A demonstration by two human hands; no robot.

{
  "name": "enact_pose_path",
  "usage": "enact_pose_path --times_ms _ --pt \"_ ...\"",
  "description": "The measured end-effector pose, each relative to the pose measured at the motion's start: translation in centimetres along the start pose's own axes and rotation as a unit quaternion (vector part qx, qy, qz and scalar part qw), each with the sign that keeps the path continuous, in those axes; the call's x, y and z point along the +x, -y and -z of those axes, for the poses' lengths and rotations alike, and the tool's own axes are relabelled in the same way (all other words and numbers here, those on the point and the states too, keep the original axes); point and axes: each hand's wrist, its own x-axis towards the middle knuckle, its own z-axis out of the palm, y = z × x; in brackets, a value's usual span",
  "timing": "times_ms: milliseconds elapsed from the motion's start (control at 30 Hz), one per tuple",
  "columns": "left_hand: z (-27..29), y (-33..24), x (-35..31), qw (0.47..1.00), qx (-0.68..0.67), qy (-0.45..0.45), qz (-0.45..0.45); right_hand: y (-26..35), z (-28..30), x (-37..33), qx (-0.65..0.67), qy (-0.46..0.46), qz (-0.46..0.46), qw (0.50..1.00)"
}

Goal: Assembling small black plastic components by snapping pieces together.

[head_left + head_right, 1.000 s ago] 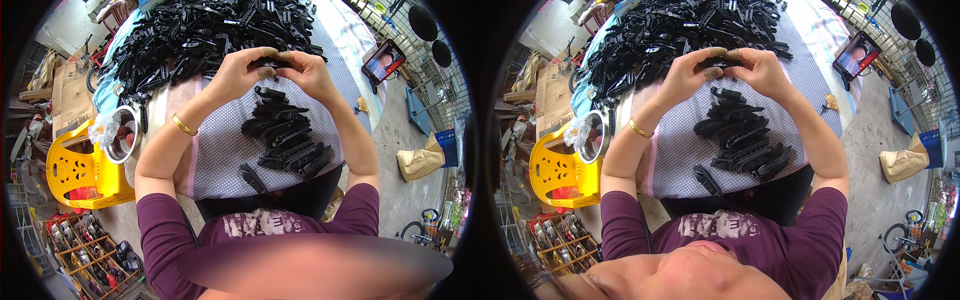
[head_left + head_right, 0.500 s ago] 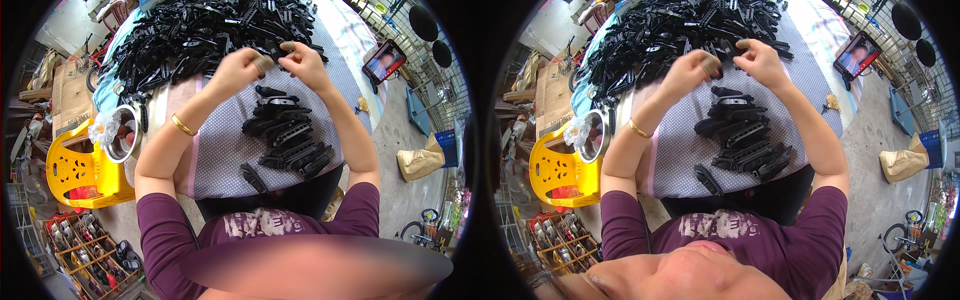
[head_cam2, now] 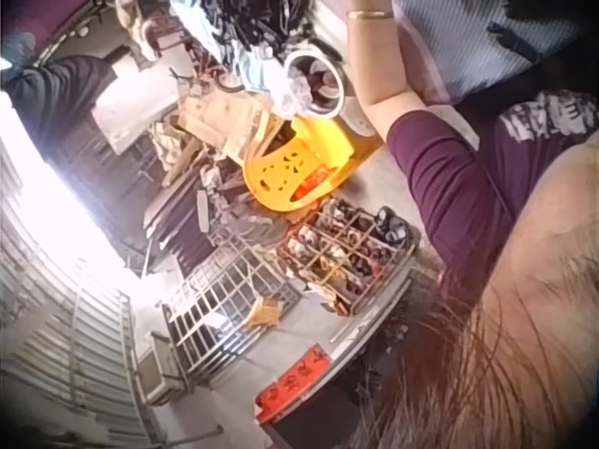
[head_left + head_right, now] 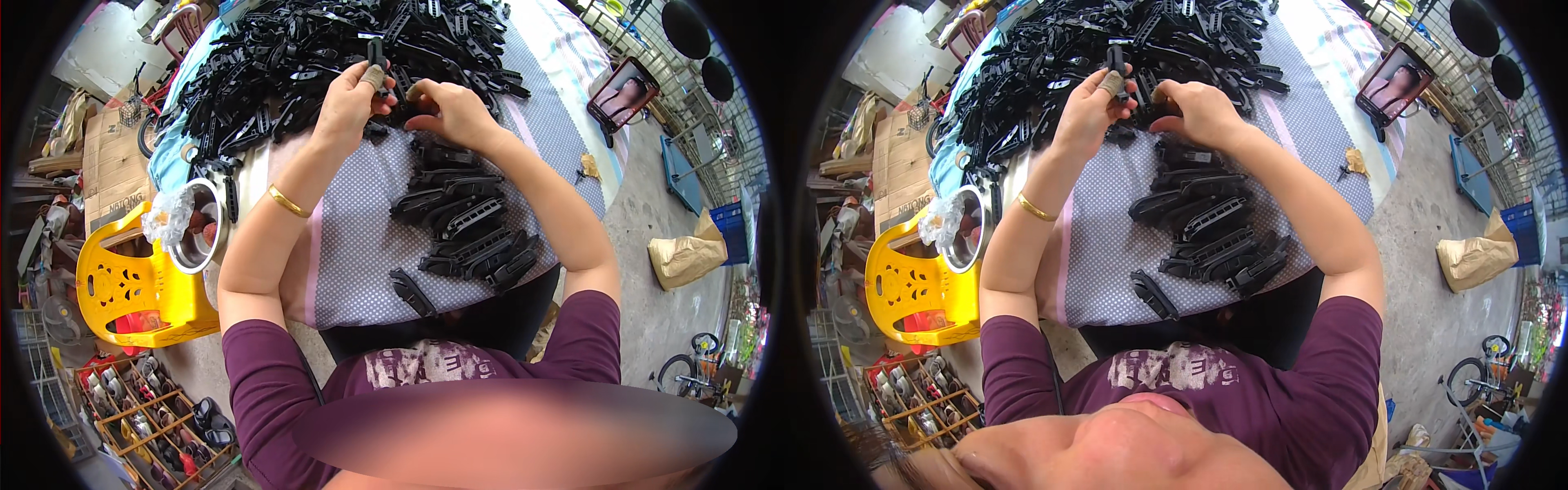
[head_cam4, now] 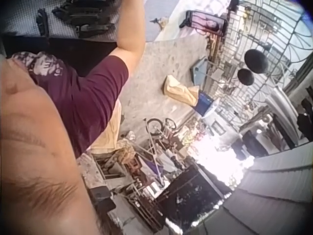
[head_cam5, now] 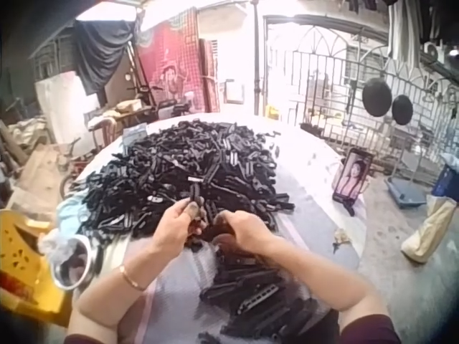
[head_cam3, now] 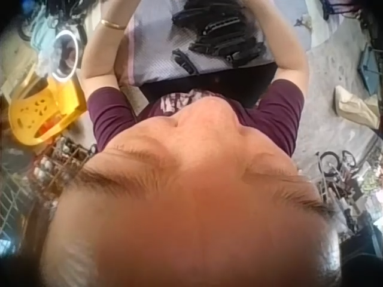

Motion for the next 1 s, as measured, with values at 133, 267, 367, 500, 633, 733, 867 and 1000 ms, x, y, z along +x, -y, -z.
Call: enact_pose_path --times_ms 133,267,367,500,633,733,867,1000 --pt "0.1 -0.1 -0.1 0.996 0.081 0.016 0.027 -0.4 0.1 0.0 0.009 0.020 0.035 0.999" --pt "0.0 0.0 -0.1 0.996 0.082 0.012 0.031 -0.1 -0.1 0.0 0.004 0.013 0.041 0.999" --pt "-0.3 0.1 -0.2 0.997 0.063 0.005 0.035 -0.2 0.0 -0.1 -0.034 0.015 0.050 0.998" --pt "0.3 0.1 0.0 0.996 0.075 0.033 0.028 0.1 1.5 -0.8 -0.105 0.015 0.023 0.994" --pt "0.0 -0.3 -0.2 0.989 0.122 0.050 0.064 -0.6 4.1 -1.6 -0.007 -0.028 -0.059 0.998" --pt "-0.2 -0.5 -0.3 0.984 0.105 0.082 0.117 -0.1 5.3 -1.8 0.198 -0.049 -0.103 0.974" --pt "-1.0 -1.1 -1.1 0.972 -0.017 0.116 0.204 2.0 4.4 -1.9 0.304 -0.069 0.085 0.947" --pt "-0.7 -1.1 -1.0 0.970 -0.040 0.149 0.188 2.0 2.9 -1.9 0.306 -0.090 0.072 0.945"
